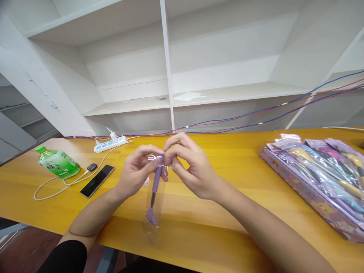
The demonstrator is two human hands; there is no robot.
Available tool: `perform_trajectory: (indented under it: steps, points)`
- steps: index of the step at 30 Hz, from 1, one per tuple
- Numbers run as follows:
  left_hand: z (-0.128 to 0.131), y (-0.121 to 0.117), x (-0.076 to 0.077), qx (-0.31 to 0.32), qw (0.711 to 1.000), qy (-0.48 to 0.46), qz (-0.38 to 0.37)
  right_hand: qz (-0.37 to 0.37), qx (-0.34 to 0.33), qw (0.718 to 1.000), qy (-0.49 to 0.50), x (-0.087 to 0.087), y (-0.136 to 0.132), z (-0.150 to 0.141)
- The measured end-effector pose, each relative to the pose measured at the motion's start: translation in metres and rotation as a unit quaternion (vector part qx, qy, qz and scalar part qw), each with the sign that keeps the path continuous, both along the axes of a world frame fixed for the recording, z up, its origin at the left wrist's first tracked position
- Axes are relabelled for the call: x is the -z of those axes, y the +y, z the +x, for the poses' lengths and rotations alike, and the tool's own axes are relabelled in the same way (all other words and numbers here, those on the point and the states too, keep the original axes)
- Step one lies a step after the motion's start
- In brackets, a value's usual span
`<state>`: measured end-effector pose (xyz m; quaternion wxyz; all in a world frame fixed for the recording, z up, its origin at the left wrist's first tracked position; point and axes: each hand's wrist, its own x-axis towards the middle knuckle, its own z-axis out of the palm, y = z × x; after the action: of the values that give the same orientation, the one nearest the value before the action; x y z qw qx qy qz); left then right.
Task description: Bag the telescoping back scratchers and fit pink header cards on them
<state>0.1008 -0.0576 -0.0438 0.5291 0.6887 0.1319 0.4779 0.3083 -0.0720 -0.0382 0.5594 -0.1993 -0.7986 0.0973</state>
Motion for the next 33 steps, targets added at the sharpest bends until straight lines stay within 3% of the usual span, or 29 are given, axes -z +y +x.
perform_trajectory:
  steps: [15, 21, 26, 33]
  points:
    - [-0.0011, 0.0036, 0.0042, 0.084, 0.994, -0.048, -0.047, 0.068, 0.044, 0.996, -0.046, 0.0028, -0.0039, -0.0036]
    - [0.0036, -0.0029, -0.0041, -0.031, 0.999, -0.008, 0.026, 0.068, 0.029, 0.996, -0.052, 0.0023, -0.0064, -0.003]
    - [0.0022, -0.0039, -0.0046, -0.048, 0.999, -0.002, -0.004, 0.036, 0.029, 0.999, -0.008, -0.0017, -0.0034, 0.0013]
    - [0.0027, 0.0008, -0.0053, -0.077, 0.996, 0.009, -0.037, -0.096, 0.057, 0.994, 0.013, 0.0035, 0.0004, -0.0008]
